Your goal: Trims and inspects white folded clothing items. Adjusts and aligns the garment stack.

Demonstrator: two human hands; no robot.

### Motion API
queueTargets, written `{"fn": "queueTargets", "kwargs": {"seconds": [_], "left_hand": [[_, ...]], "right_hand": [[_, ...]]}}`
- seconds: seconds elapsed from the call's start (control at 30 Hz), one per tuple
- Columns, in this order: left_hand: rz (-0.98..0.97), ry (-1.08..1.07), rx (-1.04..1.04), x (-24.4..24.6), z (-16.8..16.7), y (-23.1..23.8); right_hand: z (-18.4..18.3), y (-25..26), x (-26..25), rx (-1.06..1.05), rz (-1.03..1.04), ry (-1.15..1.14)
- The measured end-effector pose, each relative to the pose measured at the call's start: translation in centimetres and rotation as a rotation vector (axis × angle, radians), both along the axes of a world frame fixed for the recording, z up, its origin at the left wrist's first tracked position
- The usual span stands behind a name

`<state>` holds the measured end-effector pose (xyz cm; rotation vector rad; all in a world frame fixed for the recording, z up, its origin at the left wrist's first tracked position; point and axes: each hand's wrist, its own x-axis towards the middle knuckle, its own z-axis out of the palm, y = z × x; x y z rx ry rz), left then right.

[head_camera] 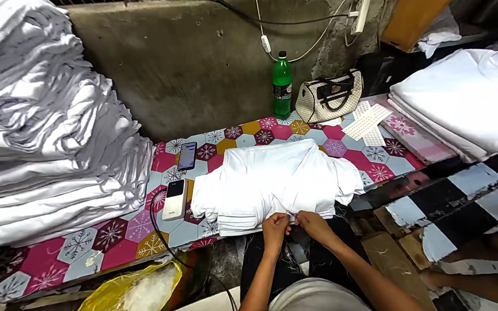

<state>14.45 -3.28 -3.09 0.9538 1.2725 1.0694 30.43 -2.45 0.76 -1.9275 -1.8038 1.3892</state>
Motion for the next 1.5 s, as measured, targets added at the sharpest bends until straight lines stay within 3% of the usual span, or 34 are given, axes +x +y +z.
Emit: {"fn": "queueTargets", "kwargs": {"seconds": [0.07,0.17,0.2,0.33,0.4,0.47,0.6,0.7,0.8,0.9,1.0,1.2,1.4,1.5], "left_hand": [[-0.211,0.186,0.015,-1.3,-0.2,-0.3],[-0.803,0.531,0.007,-4.2,-0.3,-0.1],[-0.844,0.574,-0.023,-4.4,-0.4,0.0],[-0.442,0.348,-0.128,-1.8,-0.6,1.8],[-0.41,0.39,-0.051,0.3,0.0,3.5],[-0.361,0.48,0.133,1.0,2.8,5.6],[0.216,0.347,0.501,-3.9,9.1,11.1],[0.44,0.303,0.59,-8.1,10.3,12.0],[0.298,0.512,0.518,-8.0,7.5,9.6],[0.04,0.82,0.356,-6.4,2.1,8.5],[0.105,0.955,0.452,-3.9,-2.0,8.9],[0.121,0.844,0.45,-1.5,-1.5,11.9],[0.058,0.756,0.371,-2.9,-0.2,11.6],[0.176,0.887,0.598,-0.6,0.6,9.1]], "right_hand": [[-0.1,-0.5,0.6,-0.007,-0.003,0.011],[0.3,-2.0,2.2,-0.021,0.019,0.063],[0.4,-2.7,2.8,-0.026,0.047,0.091],[-0.6,-4.8,3.9,-0.056,0.142,0.176],[-1.7,-5.6,3.2,-0.021,0.179,0.177],[-2.5,-6.1,2.5,0.083,0.156,0.129],[-4.1,-5.8,3.9,0.49,-0.003,-0.201],[-6.4,-3.8,6.6,0.699,-0.117,-0.422],[-8.9,-2.1,8.6,0.886,-0.132,-0.503],[-10.1,-1.5,9.5,0.989,-0.063,-0.501],[-10.5,-1.5,9.5,1.023,-0.018,-0.488],[-10.7,-0.1,9.9,1.071,-0.074,-0.434],[-5.1,-1.1,10.7,0.819,-0.166,-0.322],[-2.4,-1.4,10.4,0.767,-0.163,-0.285]]}}
